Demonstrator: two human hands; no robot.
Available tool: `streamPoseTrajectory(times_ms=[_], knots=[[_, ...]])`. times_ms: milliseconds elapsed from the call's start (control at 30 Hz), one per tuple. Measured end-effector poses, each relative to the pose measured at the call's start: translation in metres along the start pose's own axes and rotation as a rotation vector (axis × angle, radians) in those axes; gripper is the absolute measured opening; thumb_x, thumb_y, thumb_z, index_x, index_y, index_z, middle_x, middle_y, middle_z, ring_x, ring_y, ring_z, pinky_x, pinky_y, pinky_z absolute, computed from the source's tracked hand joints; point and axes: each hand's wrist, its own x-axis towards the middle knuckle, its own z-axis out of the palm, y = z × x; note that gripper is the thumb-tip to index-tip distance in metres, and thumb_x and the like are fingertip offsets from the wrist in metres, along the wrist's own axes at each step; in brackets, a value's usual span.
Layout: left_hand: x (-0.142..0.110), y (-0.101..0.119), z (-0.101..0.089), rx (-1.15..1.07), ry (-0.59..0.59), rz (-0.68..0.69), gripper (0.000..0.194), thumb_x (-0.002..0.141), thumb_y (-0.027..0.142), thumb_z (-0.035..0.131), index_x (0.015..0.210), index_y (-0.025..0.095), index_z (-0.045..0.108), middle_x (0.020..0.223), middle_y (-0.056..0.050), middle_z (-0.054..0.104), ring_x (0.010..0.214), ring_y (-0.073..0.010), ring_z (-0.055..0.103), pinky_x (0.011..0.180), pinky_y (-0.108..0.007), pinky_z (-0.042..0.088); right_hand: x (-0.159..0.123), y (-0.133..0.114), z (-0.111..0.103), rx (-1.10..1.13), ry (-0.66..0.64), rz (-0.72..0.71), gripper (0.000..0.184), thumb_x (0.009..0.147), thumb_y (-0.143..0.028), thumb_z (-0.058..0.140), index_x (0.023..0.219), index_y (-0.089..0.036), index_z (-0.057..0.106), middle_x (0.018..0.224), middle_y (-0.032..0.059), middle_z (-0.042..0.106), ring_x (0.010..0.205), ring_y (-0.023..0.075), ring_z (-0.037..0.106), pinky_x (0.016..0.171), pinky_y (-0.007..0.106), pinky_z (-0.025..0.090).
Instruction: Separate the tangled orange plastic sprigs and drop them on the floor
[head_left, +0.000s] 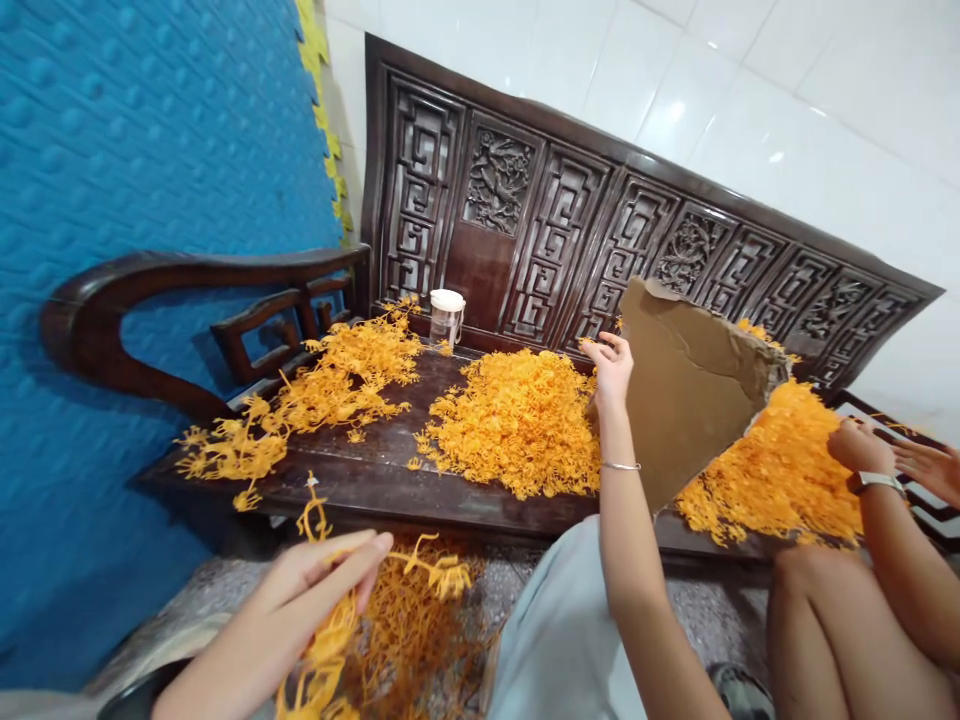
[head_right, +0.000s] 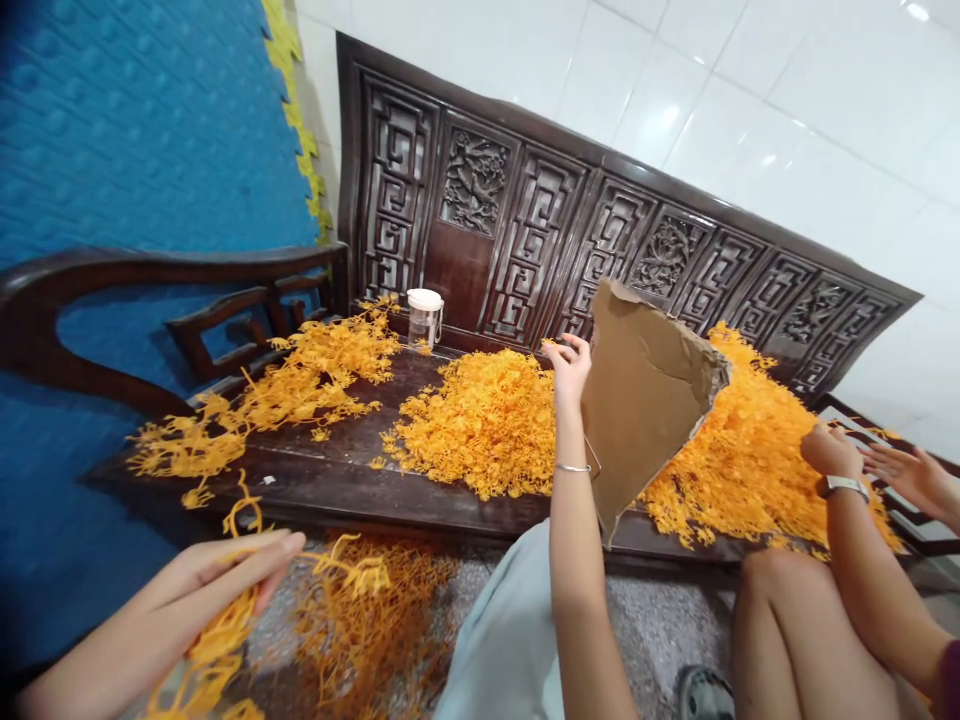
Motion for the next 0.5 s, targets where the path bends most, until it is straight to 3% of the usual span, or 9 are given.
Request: streamPoseTrajectory(times_ms=[167,500], knots=[[-0.002,0.004,0.001,-0.007,-0.005,-0.001,0.04,0.062,0.056,0.044,0.039,0.025,0.039,0.042,0.002,0.044,0.046,-0.017,0.041,0.048,-0.028,0.037,0.006,0.01,0.01,-0.042,-0.139,0.043,0.02,0.054,-0.026,0.068,0.068,-0.012,0.062,0.063,0.0008,0.062,0.063,0.012,0.058,0.069,0.028,0.045],[0.006,0.0,0.005,0.069,-0.043,-0.041,0.044,0.066,0.06,0.038,0.042,0.022,0.041,0.045,0.002,0.043,0.049,-0.017,0.044,0.053,-0.027,0.038,0.007,0.031,0.015,-0.165,0.001,0.044,0.019,0.053,-0.028,0.066,0.062,-0.011,0.065,0.067,0.0028,0.063,0.073,0.0152,0.056,0.074,0.03,0.044]])
